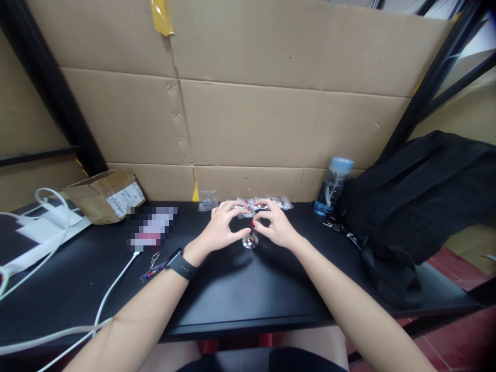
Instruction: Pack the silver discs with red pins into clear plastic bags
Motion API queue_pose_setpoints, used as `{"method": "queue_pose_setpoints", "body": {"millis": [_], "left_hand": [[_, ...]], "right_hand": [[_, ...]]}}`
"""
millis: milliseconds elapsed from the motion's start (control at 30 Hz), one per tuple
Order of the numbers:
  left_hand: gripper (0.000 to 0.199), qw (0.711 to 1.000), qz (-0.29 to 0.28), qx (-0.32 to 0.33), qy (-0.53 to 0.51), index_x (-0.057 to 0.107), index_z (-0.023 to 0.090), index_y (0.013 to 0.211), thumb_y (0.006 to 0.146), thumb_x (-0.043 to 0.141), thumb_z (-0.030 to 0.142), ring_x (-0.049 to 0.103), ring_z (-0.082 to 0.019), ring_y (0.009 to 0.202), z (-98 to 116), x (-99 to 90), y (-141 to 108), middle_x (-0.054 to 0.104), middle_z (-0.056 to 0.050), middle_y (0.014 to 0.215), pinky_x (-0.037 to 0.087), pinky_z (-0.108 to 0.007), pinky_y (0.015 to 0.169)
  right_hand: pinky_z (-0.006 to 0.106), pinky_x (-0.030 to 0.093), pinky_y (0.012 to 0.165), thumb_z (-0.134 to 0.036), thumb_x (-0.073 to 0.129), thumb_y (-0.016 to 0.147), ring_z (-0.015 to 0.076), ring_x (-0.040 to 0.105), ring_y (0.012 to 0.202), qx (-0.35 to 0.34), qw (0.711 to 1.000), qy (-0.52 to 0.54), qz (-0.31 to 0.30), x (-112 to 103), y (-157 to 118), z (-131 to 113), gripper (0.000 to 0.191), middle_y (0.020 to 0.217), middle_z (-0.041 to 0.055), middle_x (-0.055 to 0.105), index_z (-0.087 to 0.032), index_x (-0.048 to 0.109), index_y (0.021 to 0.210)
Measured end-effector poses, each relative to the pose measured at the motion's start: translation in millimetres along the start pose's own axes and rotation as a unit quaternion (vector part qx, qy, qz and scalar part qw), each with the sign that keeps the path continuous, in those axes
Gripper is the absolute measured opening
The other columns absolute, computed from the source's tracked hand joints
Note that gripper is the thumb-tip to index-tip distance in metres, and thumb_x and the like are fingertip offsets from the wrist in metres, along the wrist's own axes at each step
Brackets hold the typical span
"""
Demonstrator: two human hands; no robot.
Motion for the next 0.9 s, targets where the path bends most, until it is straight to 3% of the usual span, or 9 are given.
{"method": "queue_pose_setpoints", "body": {"millis": [100,233,433,533,667,767,900], "left_hand": [[0.02,1.0,-0.018,-0.005,0.004,0.076,0.031,0.105,0.087,0.074,0.039,0.052,-0.029,0.127,-3.1,8.8,0.8,0.064,-0.004,0.132,0.036,-0.047,0.106],[0.01,0.999,-0.029,-0.01,0.026,0.079,0.031,0.095,0.087,0.075,0.036,0.053,-0.027,0.122,-10.4,13.6,0.9,0.068,-0.002,0.123,0.035,-0.044,0.1],[0.011,0.995,-0.051,-0.032,0.074,0.078,0.031,0.09,0.092,0.069,0.037,0.057,-0.026,0.111,-25.0,11.3,0.1,0.075,-0.002,0.103,0.027,-0.043,0.091],[0.012,0.993,-0.073,-0.059,0.071,0.077,0.031,0.091,0.093,0.066,0.034,0.061,-0.024,0.104,-34.2,12.0,-0.5,0.077,-0.001,0.096,0.025,-0.041,0.089],[0.013,0.99,-0.09,-0.081,0.071,0.076,0.031,0.092,0.093,0.063,0.033,0.063,-0.024,0.101,-40.5,13.0,-0.9,0.078,0.0,0.096,0.024,-0.041,0.089],[0.012,0.989,-0.101,-0.085,0.069,0.074,0.03,0.092,0.093,0.062,0.033,0.065,-0.024,0.1,-40.2,14.5,-1.1,0.078,0.001,0.095,0.024,-0.041,0.09],[0.012,0.989,-0.08,-0.109,0.066,0.073,0.03,0.093,0.094,0.062,0.035,0.068,-0.023,0.096,-37.5,11.5,-0.3,0.079,0.002,0.094,0.026,-0.041,0.093]], "right_hand": [[0.049,0.041,0.106,-0.019,0.069,0.087,0.0275,0.056,0.119,0.005,1.0,-0.008,-0.012,4.2,-0.8,0.5,0.007,0.124,0.0097,0.06,-0.022,0.074,0.083],[0.046,0.041,0.107,-0.021,0.069,0.088,0.0271,0.056,0.119,0.015,0.999,-0.014,-0.029,7.1,-1.8,1.8,0.007,0.124,0.0106,0.061,-0.02,0.075,0.085],[0.028,0.049,0.079,-0.032,0.078,0.084,0.0176,0.065,0.085,0.06,0.973,0.009,-0.223,30.4,-11.9,10.1,0.016,0.093,0.0029,0.07,-0.023,0.078,0.096],[0.025,0.045,0.072,-0.025,0.078,0.083,0.0161,0.066,0.081,0.079,0.963,-0.016,-0.259,37.7,-16.8,15.3,0.012,0.091,0.0013,0.073,-0.025,0.078,0.095],[0.024,0.04,0.066,-0.017,0.069,0.086,0.0148,0.064,0.074,0.104,0.963,-0.065,-0.239,39.7,-18.4,21.2,0.01,0.083,-0.0006,0.074,-0.025,0.074,0.088],[0.024,0.04,0.064,-0.018,0.065,0.087,0.0141,0.063,0.069,0.133,0.97,-0.045,-0.2,37.6,-16.2,25.1,0.007,0.08,-0.001,0.072,-0.023,0.069,0.088],[0.025,0.046,0.066,-0.022,0.059,0.09,0.0137,0.064,0.066,0.186,0.977,0.077,-0.071,25.2,-9.0,34.6,0.005,0.077,-0.0003,0.069,-0.021,0.061,0.086]]}}
Point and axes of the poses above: each hand's wrist, its own y-axis towards the middle knuckle, its own x-axis out of the palm, z = x × y, the point moved 7 cm from there along y, towards the middle knuckle
